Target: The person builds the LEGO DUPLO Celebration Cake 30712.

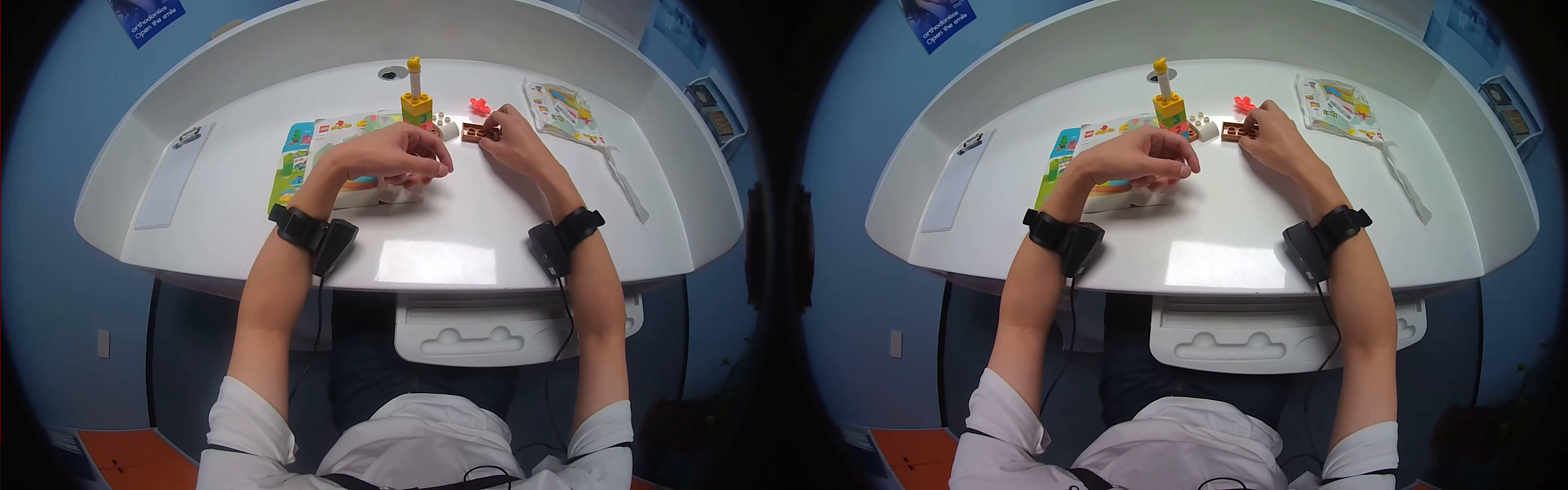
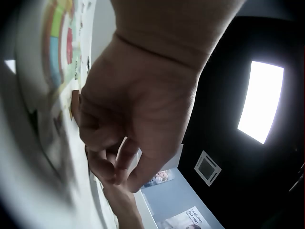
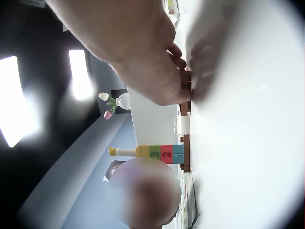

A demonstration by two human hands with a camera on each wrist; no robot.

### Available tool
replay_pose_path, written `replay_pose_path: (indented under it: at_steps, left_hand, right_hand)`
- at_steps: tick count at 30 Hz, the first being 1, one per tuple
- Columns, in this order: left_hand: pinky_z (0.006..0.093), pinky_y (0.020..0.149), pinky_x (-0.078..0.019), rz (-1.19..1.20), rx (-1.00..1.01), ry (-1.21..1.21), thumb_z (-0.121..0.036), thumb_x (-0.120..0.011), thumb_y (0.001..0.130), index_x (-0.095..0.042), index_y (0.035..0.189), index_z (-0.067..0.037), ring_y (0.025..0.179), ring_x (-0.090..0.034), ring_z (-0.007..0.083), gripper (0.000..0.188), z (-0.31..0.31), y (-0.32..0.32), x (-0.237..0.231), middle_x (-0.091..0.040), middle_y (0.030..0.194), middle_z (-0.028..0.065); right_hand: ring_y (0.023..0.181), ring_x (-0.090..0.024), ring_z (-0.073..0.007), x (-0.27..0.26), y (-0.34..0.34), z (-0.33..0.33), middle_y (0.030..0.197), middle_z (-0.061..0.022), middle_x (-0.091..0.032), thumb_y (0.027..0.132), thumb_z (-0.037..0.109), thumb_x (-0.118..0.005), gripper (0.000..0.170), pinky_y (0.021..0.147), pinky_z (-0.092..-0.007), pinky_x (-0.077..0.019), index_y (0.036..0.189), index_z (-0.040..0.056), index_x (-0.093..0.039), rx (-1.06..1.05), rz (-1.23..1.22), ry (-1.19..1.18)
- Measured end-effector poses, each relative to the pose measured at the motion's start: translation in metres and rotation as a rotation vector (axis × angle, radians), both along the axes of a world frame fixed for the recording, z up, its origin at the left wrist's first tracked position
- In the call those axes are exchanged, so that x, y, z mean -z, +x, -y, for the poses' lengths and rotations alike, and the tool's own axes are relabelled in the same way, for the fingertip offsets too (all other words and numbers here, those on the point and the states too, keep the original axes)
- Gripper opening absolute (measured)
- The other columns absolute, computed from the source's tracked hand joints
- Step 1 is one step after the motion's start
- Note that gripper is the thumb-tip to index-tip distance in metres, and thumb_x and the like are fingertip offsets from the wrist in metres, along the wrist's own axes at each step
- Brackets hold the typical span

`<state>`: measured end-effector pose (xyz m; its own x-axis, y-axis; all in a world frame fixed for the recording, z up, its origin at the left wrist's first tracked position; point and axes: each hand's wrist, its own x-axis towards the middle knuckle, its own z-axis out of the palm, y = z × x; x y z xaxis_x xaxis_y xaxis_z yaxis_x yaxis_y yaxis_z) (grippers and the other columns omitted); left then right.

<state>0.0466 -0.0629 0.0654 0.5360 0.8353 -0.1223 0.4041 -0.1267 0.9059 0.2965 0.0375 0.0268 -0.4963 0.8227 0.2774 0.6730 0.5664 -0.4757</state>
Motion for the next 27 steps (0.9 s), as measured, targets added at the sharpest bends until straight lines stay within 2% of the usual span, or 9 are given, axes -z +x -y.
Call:
replay_pose_path:
  at_steps: [3,5,9,16,24,27]
  left_hand:
    - [0.0196,0.046,-0.0398,-0.038,0.011,-0.019,-0.023,-0.065,0.094,-0.064,0.114,-0.004,0.059,-0.059,0.0056,0.027,-0.002,0.005,0.004,-0.064,0.077,0.0008]
    - [0.0196,0.045,-0.0392,-0.146,-0.175,-0.001,-0.024,-0.063,0.096,-0.060,0.126,-0.003,0.056,-0.059,0.0069,0.037,-0.008,0.001,0.006,-0.066,0.076,0.0029]
    - [0.0203,0.043,-0.0387,-0.096,-0.243,-0.033,-0.023,-0.061,0.097,-0.053,0.137,-0.001,0.053,-0.058,0.0072,0.046,-0.016,-0.013,0.010,-0.066,0.075,0.0049]
    - [0.0208,0.044,-0.0386,-0.126,-0.234,-0.063,-0.023,-0.058,0.099,-0.053,0.136,0.001,0.052,-0.056,0.0071,0.044,-0.020,-0.017,0.014,-0.065,0.076,0.0050]
    - [0.0210,0.044,-0.0387,-0.144,-0.234,-0.047,-0.026,-0.058,0.099,-0.042,0.146,0.000,0.051,-0.055,0.0074,0.055,-0.021,-0.017,0.019,-0.063,0.073,0.0031]
    - [0.0209,0.044,-0.0387,-0.155,-0.247,-0.037,-0.025,-0.059,0.099,-0.045,0.144,0.000,0.051,-0.055,0.0070,0.054,-0.020,-0.016,0.019,-0.062,0.073,0.0026]
  right_hand:
    - [0.097,-0.060,-0.0348,0.003,0.000,-0.001,0.107,-0.0190,-0.060,0.083,0.016,-0.063,0.027,0.088,-0.0421,-0.0486,0.100,-0.0044,-0.067,-0.010,-0.038,0.080]
    - [0.095,-0.060,-0.0359,-0.003,-0.001,0.003,0.102,-0.0204,-0.062,0.084,0.016,-0.063,0.027,0.087,-0.0426,-0.0481,0.099,-0.0055,-0.066,-0.040,0.004,0.048]
    - [0.093,-0.061,-0.0358,-0.001,0.000,0.002,0.098,-0.0211,-0.064,0.084,0.016,-0.063,0.026,0.085,-0.0434,-0.0478,0.098,-0.0057,-0.065,-0.039,-0.017,0.042]
    - [0.096,-0.059,-0.0353,-0.003,0.000,0.001,0.102,-0.0205,-0.062,0.085,0.016,-0.063,0.024,0.086,-0.0429,-0.0466,0.097,-0.0047,-0.064,-0.046,0.013,0.027]
    - [0.096,-0.059,-0.0354,-0.002,0.000,0.002,0.102,-0.0204,-0.062,0.086,0.015,-0.063,0.022,0.086,-0.0427,-0.0466,0.097,-0.0041,-0.064,-0.047,0.019,0.022]
    - [0.095,-0.059,-0.0352,-0.003,0.000,0.003,0.100,-0.0196,-0.062,0.086,0.015,-0.063,0.022,0.085,-0.0423,-0.0466,0.096,-0.0038,-0.064,-0.053,0.025,0.039]
